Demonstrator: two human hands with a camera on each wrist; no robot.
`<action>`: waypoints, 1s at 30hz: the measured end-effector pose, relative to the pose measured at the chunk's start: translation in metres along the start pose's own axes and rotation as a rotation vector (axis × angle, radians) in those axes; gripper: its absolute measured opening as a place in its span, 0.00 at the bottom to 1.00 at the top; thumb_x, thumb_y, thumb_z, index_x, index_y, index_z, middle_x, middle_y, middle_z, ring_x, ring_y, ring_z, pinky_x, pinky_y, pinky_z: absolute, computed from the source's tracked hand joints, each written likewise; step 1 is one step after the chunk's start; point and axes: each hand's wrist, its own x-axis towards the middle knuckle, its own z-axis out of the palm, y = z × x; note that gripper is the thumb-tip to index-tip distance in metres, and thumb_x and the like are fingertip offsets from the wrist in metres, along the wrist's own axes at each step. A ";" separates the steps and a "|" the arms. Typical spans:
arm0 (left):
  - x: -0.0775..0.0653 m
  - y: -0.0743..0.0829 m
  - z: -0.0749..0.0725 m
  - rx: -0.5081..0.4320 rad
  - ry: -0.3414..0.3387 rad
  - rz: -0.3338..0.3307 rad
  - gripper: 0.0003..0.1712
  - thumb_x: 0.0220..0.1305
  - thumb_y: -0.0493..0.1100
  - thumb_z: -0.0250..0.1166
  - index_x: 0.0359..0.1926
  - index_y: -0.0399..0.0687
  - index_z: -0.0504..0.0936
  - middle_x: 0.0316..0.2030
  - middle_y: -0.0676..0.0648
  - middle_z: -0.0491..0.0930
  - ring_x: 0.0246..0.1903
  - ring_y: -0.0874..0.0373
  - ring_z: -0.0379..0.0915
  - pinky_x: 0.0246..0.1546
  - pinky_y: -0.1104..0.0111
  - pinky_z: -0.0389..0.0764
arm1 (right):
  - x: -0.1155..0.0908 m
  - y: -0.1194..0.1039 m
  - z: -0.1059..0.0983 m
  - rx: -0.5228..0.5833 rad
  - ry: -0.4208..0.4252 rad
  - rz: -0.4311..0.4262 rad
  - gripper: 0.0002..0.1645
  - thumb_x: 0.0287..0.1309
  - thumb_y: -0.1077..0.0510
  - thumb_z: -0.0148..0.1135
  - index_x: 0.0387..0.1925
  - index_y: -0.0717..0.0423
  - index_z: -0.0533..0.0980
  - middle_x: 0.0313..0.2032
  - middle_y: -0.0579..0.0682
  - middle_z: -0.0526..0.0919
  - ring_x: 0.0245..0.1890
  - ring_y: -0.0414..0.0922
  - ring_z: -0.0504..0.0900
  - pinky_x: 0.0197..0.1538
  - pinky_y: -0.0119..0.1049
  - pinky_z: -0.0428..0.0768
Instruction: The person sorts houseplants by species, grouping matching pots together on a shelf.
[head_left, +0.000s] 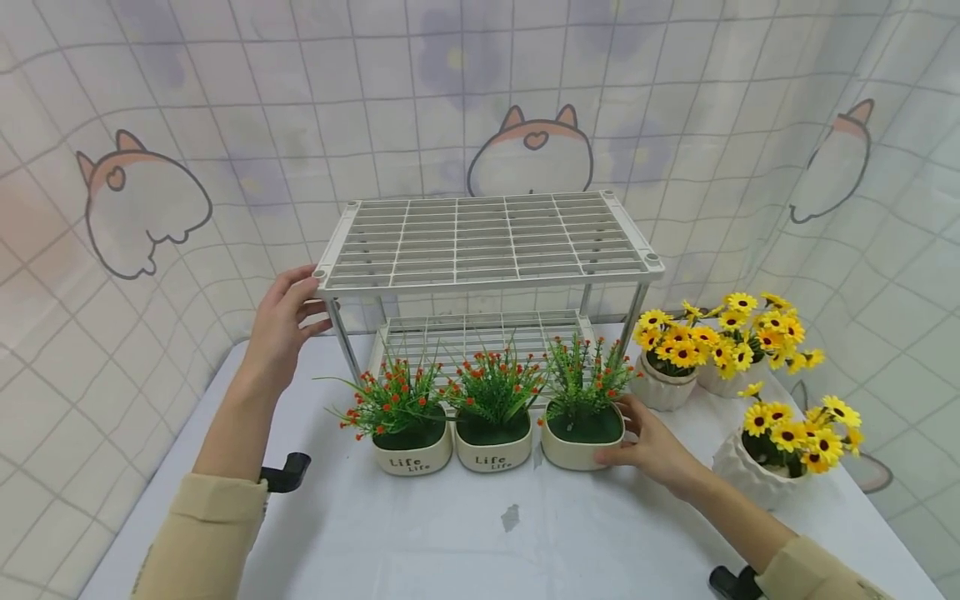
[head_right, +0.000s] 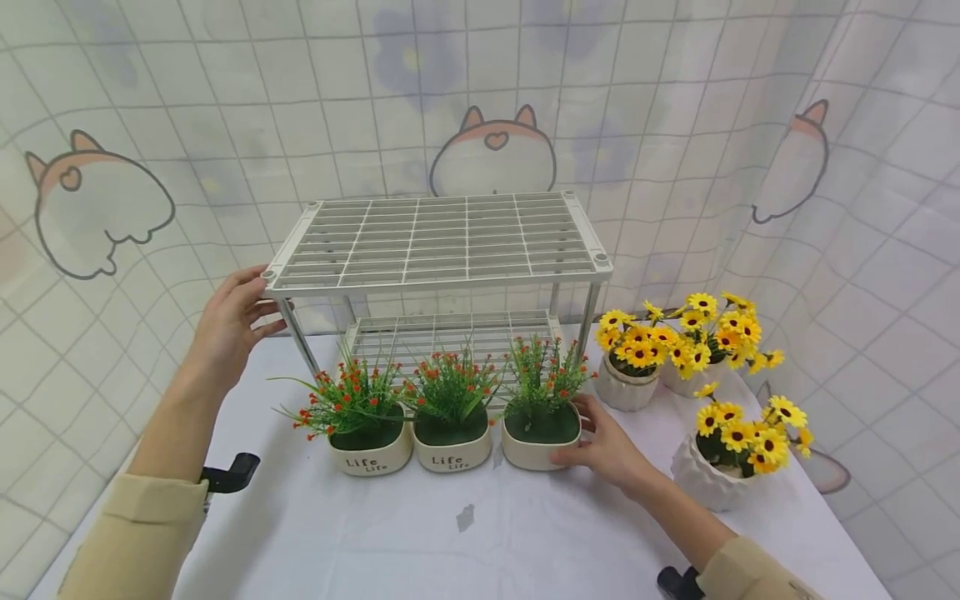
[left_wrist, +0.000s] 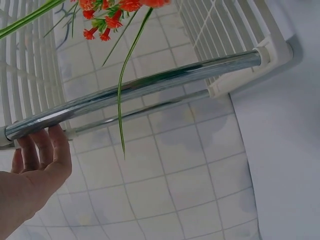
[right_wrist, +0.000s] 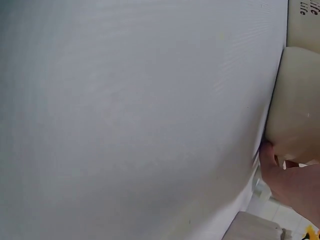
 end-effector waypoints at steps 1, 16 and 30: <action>0.000 0.000 0.000 0.001 0.004 -0.002 0.30 0.79 0.54 0.53 0.73 0.45 0.63 0.55 0.47 0.74 0.52 0.55 0.73 0.56 0.59 0.72 | 0.000 0.000 0.000 0.001 0.004 -0.001 0.57 0.53 0.59 0.80 0.74 0.66 0.53 0.73 0.70 0.57 0.71 0.69 0.62 0.66 0.63 0.66; 0.001 0.006 0.002 0.050 0.015 -0.032 0.28 0.80 0.53 0.50 0.72 0.44 0.62 0.52 0.51 0.74 0.50 0.55 0.73 0.56 0.56 0.71 | -0.014 -0.008 -0.007 -0.017 0.067 0.035 0.62 0.52 0.56 0.81 0.76 0.64 0.50 0.73 0.68 0.58 0.70 0.67 0.61 0.63 0.60 0.68; 0.001 0.012 0.002 0.012 0.000 -0.075 0.24 0.78 0.56 0.53 0.66 0.51 0.67 0.51 0.50 0.74 0.49 0.55 0.72 0.55 0.53 0.71 | -0.044 -0.054 -0.023 -0.020 0.064 -0.057 0.54 0.54 0.57 0.79 0.73 0.61 0.55 0.71 0.63 0.63 0.68 0.61 0.67 0.56 0.45 0.79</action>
